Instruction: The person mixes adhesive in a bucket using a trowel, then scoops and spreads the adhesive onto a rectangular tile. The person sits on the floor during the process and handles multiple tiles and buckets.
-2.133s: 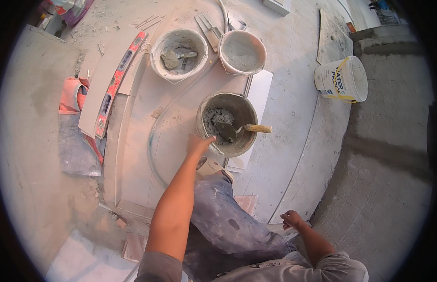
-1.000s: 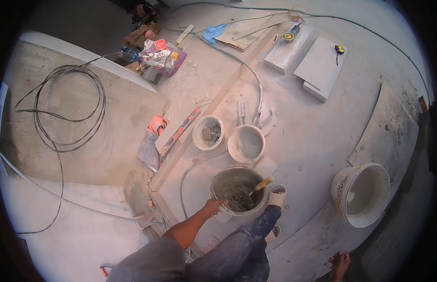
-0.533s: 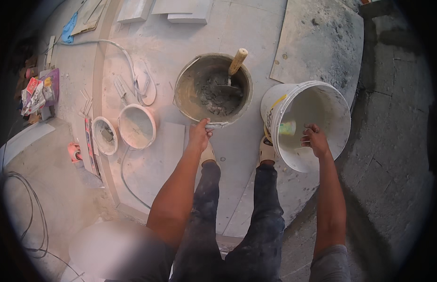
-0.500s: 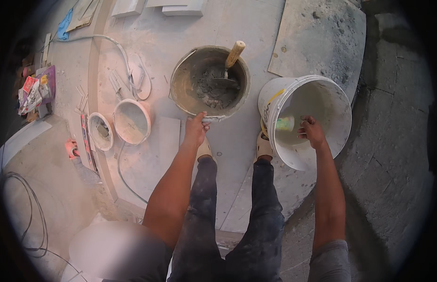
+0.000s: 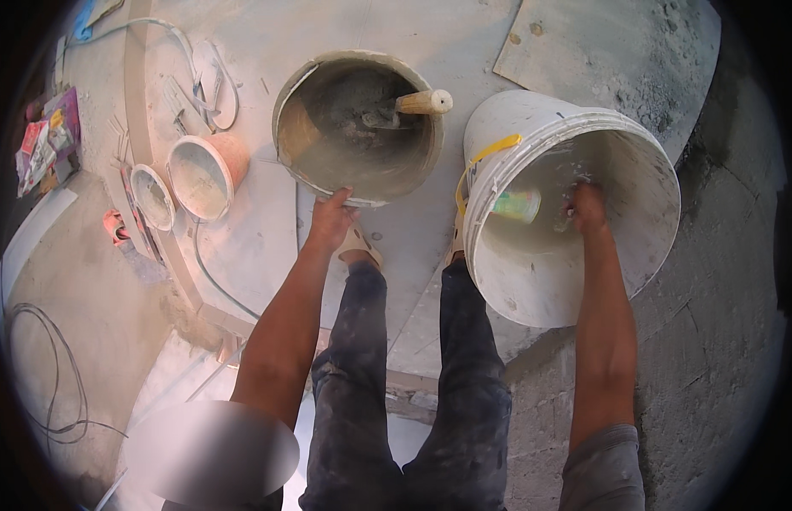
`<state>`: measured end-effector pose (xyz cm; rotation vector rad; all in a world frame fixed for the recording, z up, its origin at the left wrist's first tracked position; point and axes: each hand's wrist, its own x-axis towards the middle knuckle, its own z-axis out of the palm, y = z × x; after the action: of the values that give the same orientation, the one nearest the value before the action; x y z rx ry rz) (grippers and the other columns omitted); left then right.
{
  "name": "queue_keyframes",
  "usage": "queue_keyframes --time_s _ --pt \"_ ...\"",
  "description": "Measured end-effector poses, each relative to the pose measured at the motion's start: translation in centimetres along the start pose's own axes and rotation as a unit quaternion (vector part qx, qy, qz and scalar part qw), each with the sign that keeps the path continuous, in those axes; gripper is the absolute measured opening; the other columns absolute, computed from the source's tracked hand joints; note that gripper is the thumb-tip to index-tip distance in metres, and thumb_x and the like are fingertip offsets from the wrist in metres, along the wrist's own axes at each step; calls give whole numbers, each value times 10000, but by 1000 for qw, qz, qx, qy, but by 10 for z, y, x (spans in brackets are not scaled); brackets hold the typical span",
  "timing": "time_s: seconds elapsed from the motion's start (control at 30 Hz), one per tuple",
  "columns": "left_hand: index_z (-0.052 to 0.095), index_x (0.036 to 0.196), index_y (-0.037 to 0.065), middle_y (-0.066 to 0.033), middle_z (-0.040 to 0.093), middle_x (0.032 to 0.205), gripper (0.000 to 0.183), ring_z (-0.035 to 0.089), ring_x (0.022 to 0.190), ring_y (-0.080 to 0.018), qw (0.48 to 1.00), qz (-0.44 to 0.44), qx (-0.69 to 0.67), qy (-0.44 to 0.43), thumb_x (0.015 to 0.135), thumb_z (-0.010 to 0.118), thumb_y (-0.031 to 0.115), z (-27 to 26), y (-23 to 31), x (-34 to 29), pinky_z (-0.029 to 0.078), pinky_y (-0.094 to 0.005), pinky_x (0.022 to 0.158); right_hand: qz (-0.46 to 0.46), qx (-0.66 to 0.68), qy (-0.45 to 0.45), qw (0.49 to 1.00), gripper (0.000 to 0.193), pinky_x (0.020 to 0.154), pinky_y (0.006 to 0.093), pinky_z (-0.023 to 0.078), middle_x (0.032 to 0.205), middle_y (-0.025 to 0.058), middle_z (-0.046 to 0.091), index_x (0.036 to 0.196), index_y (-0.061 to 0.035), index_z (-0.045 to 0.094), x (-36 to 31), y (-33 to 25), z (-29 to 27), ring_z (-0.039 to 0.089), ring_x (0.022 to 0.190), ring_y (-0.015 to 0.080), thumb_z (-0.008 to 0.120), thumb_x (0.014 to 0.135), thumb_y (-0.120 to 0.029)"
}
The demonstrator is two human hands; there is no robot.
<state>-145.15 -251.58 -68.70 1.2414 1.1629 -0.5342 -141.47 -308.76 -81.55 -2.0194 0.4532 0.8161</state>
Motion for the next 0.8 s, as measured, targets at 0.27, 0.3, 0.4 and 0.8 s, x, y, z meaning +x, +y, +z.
queue_keyframes --time_s 0.27,0.3,0.4,0.8 --pt "430 1300 52 -113 568 1210 477 633 998 -283 991 -65 -117 -24 889 661 122 16 24 -16 528 -432 842 68 323 36 943 177 717 343 530 968 36 603 1071 -71 595 13 64 -10 594 853 172 529 906 -72" --pt "418 1305 41 -124 565 1221 484 636 1006 -293 988 -72 -132 -25 886 652 104 17 25 -18 534 -449 861 54 245 64 966 173 722 349 531 972 36 605 1071 -66 594 14 66 -9 597 852 174 534 908 -71" --pt "406 1297 3 -143 578 1201 495 650 991 -301 993 -47 -102 -27 864 636 68 21 30 -23 559 -459 850 -119 -41 39 991 159 735 364 531 976 40 610 1067 -54 593 11 46 -11 606 853 184 548 916 -75" --pt "461 1306 -20 -139 611 1129 535 630 880 -189 991 13 132 17 837 676 124 35 65 -61 536 -319 702 121 674 -312 658 293 701 407 531 780 65 610 853 -54 619 -51 -189 -15 616 780 220 529 970 -306"
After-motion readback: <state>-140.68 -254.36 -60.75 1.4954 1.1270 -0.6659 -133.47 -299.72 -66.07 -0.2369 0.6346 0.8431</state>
